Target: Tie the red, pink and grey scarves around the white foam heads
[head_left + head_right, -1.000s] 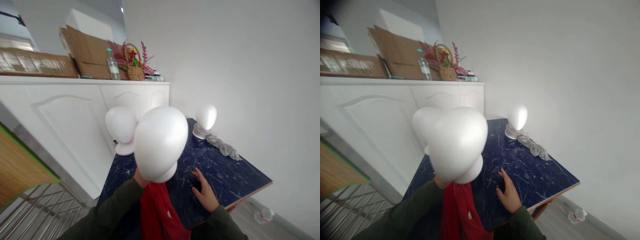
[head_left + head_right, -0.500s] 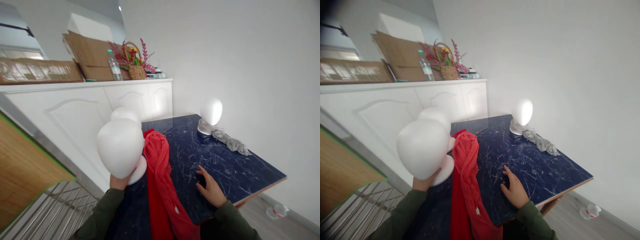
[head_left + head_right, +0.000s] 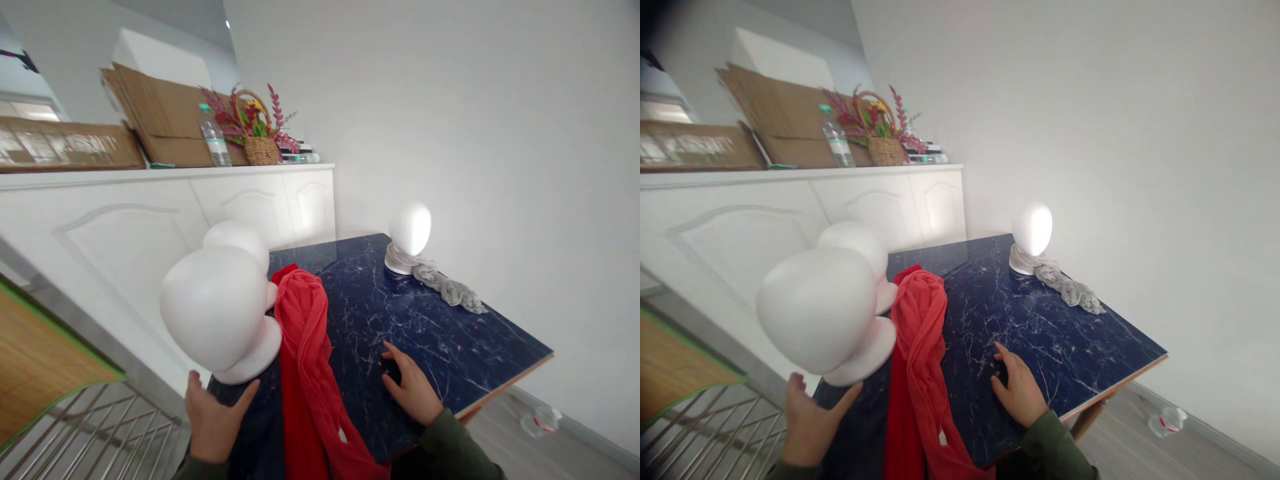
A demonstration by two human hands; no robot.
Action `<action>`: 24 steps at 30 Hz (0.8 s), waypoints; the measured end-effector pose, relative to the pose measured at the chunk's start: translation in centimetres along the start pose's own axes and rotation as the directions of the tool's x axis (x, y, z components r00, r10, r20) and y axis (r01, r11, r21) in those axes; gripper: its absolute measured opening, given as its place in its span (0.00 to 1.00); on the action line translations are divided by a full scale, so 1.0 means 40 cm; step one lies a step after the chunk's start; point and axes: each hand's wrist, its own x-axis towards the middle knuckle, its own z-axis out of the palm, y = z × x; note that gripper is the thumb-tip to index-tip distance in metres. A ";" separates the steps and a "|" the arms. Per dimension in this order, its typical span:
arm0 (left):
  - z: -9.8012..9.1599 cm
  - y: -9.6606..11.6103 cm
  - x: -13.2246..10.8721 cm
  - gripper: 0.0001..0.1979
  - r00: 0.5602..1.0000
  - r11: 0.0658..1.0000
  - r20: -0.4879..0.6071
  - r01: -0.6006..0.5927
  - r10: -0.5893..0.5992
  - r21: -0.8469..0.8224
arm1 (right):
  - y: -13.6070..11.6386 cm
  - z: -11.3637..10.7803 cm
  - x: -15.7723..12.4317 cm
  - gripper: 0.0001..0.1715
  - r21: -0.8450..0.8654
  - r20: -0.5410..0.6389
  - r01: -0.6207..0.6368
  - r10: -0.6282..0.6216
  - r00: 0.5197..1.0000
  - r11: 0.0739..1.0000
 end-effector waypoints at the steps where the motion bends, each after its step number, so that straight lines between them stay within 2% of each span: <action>1: -0.010 0.012 -0.040 0.51 1.000 1.000 0.015 0.016 -0.016 -0.009 | 0.000 0.001 0.000 0.34 0.002 -0.005 0.003 -0.003 1.000 1.000; 3: -0.023 0.038 -0.119 0.49 0.998 0.998 0.063 -0.004 0.008 -0.064 | 0.001 0.001 0.002 0.33 0.006 -0.013 0.005 -0.005 1.000 1.000; 4: -0.027 0.052 -0.151 0.47 0.993 0.993 0.095 -0.059 0.069 -0.103 | 0.001 0.001 0.003 0.33 0.007 -0.017 0.004 -0.004 1.000 1.000; 5: -0.030 0.067 -0.176 0.43 0.978 0.978 0.124 -0.149 0.168 -0.147 | 0.001 0.001 0.005 0.32 0.009 -0.019 0.002 -0.001 1.000 1.000; 6: -0.029 0.084 -0.193 0.37 0.937 0.941 0.166 -0.274 0.308 -0.197 | 0.000 0.001 0.006 0.31 0.013 -0.020 -0.002 0.003 1.000 1.000; 7: -0.026 0.105 -0.200 0.31 0.859 0.872 0.205 -0.414 0.469 -0.260 | -0.001 0.001 0.007 0.31 0.018 -0.022 -0.008 0.008 1.000 1.000; 8: -0.018 0.128 -0.198 0.24 0.745 0.773 0.237 -0.540 0.623 -0.333 | -0.001 0.002 0.006 0.30 0.029 -0.022 -0.015 0.016 1.000 0.999; 9: -0.006 0.155 -0.189 0.19 0.614 0.658 0.253 -0.632 0.748 -0.410 | -0.001 0.003 0.006 0.29 0.045 -0.023 -0.023 0.024 0.999 0.999; 10: 0.012 0.184 -0.174 0.15 0.484 0.549 0.264 -0.686 0.834 -0.477 | 0.001 0.004 0.005 0.29 0.066 -0.026 -0.032 0.033 0.999 0.997; 11: 0.036 0.215 -0.156 0.13 0.377 0.469 0.279 -0.710 0.883 -0.525 | 0.004 0.005 0.004 0.28 0.092 -0.029 -0.039 0.042 0.999 0.995; 12: 0.066 0.244 -0.137 0.12 0.302 0.428 0.308 -0.718 0.902 -0.550 | 0.010 0.005 0.004 0.27 0.126 -0.029 -0.046 0.050 0.998 0.991; 13: 0.100 0.272 -0.119 0.11 0.254 0.419 0.351 -0.716 0.901 -0.558 | 0.020 0.003 0.008 0.26 0.164 -0.021 -0.055 0.060 0.998 0.985; 14: 0.138 0.294 -0.105 0.11 0.237 0.445 0.410 -0.709 0.881 -0.547 | 0.033 -0.001 0.015 0.25 0.201 -0.010 -0.065 0.069 0.998 0.977; 15: 0.179 0.311 -0.095 0.13 0.238 0.486 0.470 -0.699 0.850 -0.524 | 0.049 -0.010 0.028 0.25 0.227 0.000 -0.074 0.076 0.997 0.971; 17: 0.258 0.324 -0.089 0.17 0.282 0.579 0.565 -0.674 0.775 -0.459 | 0.093 -0.042 0.073 0.23 0.207 -0.017 -0.082 0.087 0.996 0.975; 19: 0.323 0.314 -0.098 0.20 0.307 0.651 0.647 -0.649 0.698 -0.394 | 0.147 -0.092 0.145 0.21 0.016 -0.099 -0.117 0.118 0.988 0.993; 20: 0.347 0.304 -0.105 0.21 0.302 0.673 0.686 -0.642 0.662 -0.367 | 0.175 -0.122 0.189 0.21 -0.126 -0.157 -0.163 0.142 0.977 0.979; 21: 0.365 0.293 -0.112 0.21 0.288 0.685 0.719 -0.640 0.633 -0.347 | 0.202 -0.152 0.234 0.20 -0.291 -0.208 -0.240 0.184 0.961 0.926; 24: 0.386 0.268 -0.124 0.20 0.254 0.690 0.756 -0.642 0.603 -0.335 | 0.278 -0.223 0.357 0.22 -0.427 -0.327 -0.393 0.267 0.907 0.814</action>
